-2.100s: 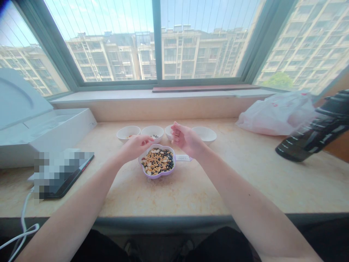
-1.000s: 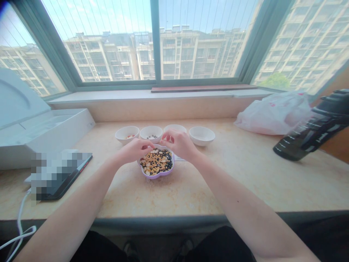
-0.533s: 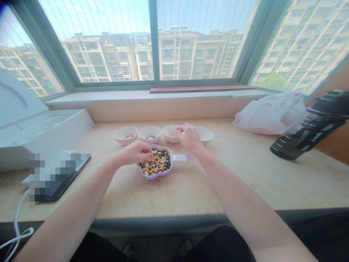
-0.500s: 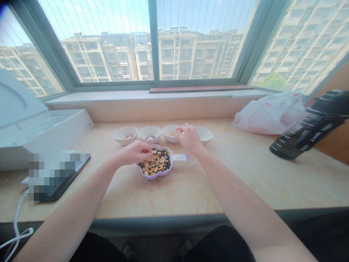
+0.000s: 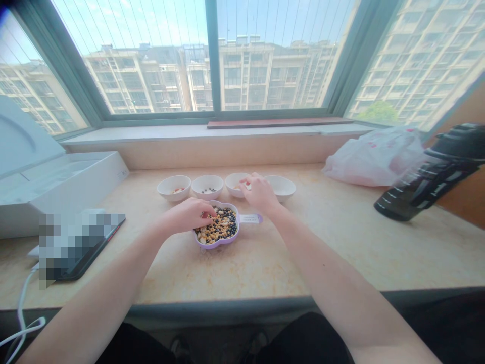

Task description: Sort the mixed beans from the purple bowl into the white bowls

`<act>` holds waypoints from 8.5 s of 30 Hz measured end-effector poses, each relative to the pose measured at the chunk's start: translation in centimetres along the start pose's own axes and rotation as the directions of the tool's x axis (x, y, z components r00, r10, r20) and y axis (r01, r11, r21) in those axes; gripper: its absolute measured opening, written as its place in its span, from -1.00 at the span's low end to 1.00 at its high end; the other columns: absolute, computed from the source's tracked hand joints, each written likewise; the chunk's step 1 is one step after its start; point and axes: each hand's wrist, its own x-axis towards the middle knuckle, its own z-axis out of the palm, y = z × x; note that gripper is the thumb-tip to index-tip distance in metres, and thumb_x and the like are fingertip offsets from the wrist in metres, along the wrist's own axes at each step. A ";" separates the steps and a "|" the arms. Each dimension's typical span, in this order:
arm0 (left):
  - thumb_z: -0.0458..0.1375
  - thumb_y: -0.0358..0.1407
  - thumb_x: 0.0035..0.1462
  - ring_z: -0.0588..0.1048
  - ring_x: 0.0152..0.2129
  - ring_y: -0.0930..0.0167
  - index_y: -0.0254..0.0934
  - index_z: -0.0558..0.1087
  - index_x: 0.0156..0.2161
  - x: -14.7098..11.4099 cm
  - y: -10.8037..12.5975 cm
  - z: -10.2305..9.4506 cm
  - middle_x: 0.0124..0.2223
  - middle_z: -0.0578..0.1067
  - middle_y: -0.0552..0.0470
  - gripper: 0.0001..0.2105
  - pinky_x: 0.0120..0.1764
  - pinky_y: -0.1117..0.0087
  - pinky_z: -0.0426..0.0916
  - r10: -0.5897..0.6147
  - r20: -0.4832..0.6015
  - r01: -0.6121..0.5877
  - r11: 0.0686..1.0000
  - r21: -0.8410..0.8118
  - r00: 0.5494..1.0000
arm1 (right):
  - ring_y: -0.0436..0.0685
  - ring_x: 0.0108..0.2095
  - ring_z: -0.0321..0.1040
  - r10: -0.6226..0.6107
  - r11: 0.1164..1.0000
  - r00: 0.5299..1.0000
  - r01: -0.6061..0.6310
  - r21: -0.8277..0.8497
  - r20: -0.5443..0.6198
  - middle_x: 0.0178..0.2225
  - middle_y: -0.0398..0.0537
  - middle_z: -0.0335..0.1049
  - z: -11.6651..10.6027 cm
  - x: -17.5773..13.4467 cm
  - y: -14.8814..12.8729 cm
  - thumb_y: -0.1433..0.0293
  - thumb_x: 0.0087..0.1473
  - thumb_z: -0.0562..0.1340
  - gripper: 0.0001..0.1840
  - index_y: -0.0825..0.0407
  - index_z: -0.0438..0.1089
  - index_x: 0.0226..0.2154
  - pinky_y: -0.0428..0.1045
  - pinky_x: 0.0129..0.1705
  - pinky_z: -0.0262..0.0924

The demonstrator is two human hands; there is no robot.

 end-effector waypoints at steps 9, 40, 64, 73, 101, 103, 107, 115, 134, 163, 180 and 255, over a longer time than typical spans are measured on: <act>0.16 -0.41 0.06 0.44 -0.51 0.39 -0.22 0.49 -0.54 0.3 0.4 0.5 -0.54 0.47 0.07 -0.82 -0.42 0.39 0.22 0.006 0.009 -0.006 1.000 0.004 1.000 | 0.15 -0.31 0.43 -0.047 0.999 0.999 0.046 0.027 0.027 -0.23 0.04 0.48 0.1 -0.2 -0.7 0.31 0.21 0.22 -0.78 0.03 0.57 -0.22 0.08 -0.09 0.24; -0.08 -0.12 0.38 0.26 -0.52 0.47 -0.25 0.26 -0.40 0.7 -0.7 -0.4 -0.45 0.29 0.09 -0.66 -0.40 0.43 0.21 -0.238 -0.327 -0.083 0.681 -0.727 0.915 | 0.15 -0.33 0.41 -0.092 0.975 0.991 0.070 0.212 0.096 -0.23 0.04 0.55 -0.6 -0.8 -2.4 0.27 0.20 0.24 -0.78 0.00 0.59 -0.28 0.09 -0.21 0.26; 0.13 -0.18 0.34 0.29 -0.64 0.58 -0.26 0.39 -0.37 0.0 -0.4 -2.8 -0.54 0.29 0.19 -0.74 -0.52 0.51 0.23 -0.366 -0.228 -0.363 -0.359 -0.860 0.902 | 0.09 -0.32 0.45 -0.179 0.969 0.905 0.094 0.228 0.386 -0.31 -0.07 0.59 -0.4 -1.1 -2.5 0.37 0.19 0.20 -0.80 -0.01 0.58 -0.28 -0.03 -0.31 0.21; 0.33 -0.12 0.13 0.24 -0.62 0.60 -0.27 0.39 -0.38 0.3 -0.4 -2.1 -0.51 0.27 0.20 -0.72 -0.51 0.52 0.20 -0.359 -0.316 -0.373 -0.100 -0.922 0.878 | 0.08 -0.36 0.43 -0.164 0.975 0.910 0.090 0.205 0.380 -0.35 -0.07 0.58 -0.6 -1.2 -2.8 0.35 0.18 0.20 -0.79 -0.01 0.59 -0.29 -0.02 -0.32 0.20; 0.27 -0.18 0.18 0.38 -0.47 0.46 -0.20 0.57 -0.36 1.0 -0.3 1.2 -0.41 0.43 0.08 -0.84 -0.32 0.43 0.27 0.035 -0.569 -0.208 0.948 -0.241 0.822 | -0.08 -0.63 -0.04 -0.174 0.621 0.802 -0.361 0.695 0.572 -0.68 -0.29 0.08 -1.5 -1.8 -4.8 0.01 0.03 0.32 -0.55 0.09 0.49 -0.38 -0.09 -0.58 -0.20; 0.27 -0.18 0.18 0.37 -0.48 0.46 -0.20 0.58 -0.37 0.9 -0.2 1.1 -0.41 0.43 0.07 -0.83 -0.33 0.43 0.27 0.030 -0.562 -0.209 0.944 -0.257 0.826 | -0.08 -0.63 -0.05 -0.163 0.618 0.792 -0.383 0.686 0.588 -0.68 -0.29 0.08 -1.3 -1.7 -4.6 0.02 0.02 0.33 -0.56 0.09 0.49 -0.36 -0.09 -0.59 -0.22; 0.27 -0.28 0.17 0.38 -0.48 0.46 -0.20 0.59 -0.36 0.8 -0.1 1.2 -0.42 0.44 0.07 -0.90 -0.32 0.43 0.26 0.044 -0.550 -0.210 0.947 -0.243 0.834 | -0.09 -0.63 -0.04 -0.147 0.620 0.784 -0.402 0.674 0.603 -0.67 -0.30 0.08 -1.2 -1.8 -4.6 0.08 0.01 0.35 -0.64 0.06 0.47 -0.39 -0.10 -0.60 -0.22; 0.20 -0.27 0.22 0.39 -0.49 0.45 -0.18 0.59 -0.15 0.7 -0.6 0.7 -0.36 0.49 0.06 -0.85 -0.33 0.42 0.26 -0.008 -0.531 -0.096 0.981 -0.168 0.848 | -0.05 -0.58 0.15 0.048 0.731 0.899 -0.328 0.599 0.435 -0.49 -0.12 0.41 -1.4 -1.3 -4.6 0.16 0.06 0.30 -0.69 0.09 0.51 -0.32 -0.09 -0.53 0.05; 0.14 -0.41 0.00 0.41 -0.57 0.41 -0.20 0.62 -0.39 0.3 -2.0 0.9 -0.45 0.55 0.02 -0.81 -0.51 0.43 0.17 -0.062 -0.139 0.047 0.993 -0.110 0.988 | 0.19 -0.25 0.47 0.056 0.991 0.998 -0.057 -0.119 -0.012 -0.27 0.03 0.58 -0.1 0.2 0.5 0.35 0.22 0.16 -0.62 0.06 0.51 0.03 0.03 -0.15 0.24; 0.17 -0.51 -0.04 0.48 -0.26 0.26 -0.16 0.59 -0.50 0.7 -1.4 1.3 -0.36 0.60 0.03 -0.79 -0.13 0.24 0.21 0.112 -0.087 -0.105 0.991 0.079 0.990 | 0.12 -0.32 0.46 -0.013 0.993 0.996 0.003 0.117 0.088 -0.24 0.02 0.61 -0.5 -0.5 -1.9 0.32 0.19 0.23 -0.76 0.06 0.59 -0.20 -0.01 -0.21 0.27; 0.15 -0.34 0.20 0.38 -0.48 0.48 -0.26 0.46 -0.30 0.1 -0.6 -0.5 -0.42 0.47 0.11 -0.93 -0.34 0.42 0.23 -0.024 -0.583 -0.056 0.991 -0.119 0.812 | 0.12 -0.34 0.49 -0.022 0.987 0.996 0.008 0.162 0.084 -0.27 0.02 0.62 -0.6 -0.8 -2.3 0.26 0.21 0.23 -0.73 0.06 0.60 -0.22 -0.02 -0.28 0.28; 0.21 -0.28 0.11 0.33 -0.64 0.48 -0.23 0.59 -0.40 0.1 -1.0 0.4 -0.57 0.42 0.10 -0.87 -0.54 0.46 0.09 -0.068 -0.341 -0.022 0.967 -0.254 0.938 | 0.11 -0.41 0.39 0.049 0.986 0.998 -0.040 0.163 -0.050 -0.40 -0.02 0.55 -0.7 0.4 0.0 0.26 0.17 0.23 -0.74 0.07 0.58 -0.32 0.01 -0.26 0.21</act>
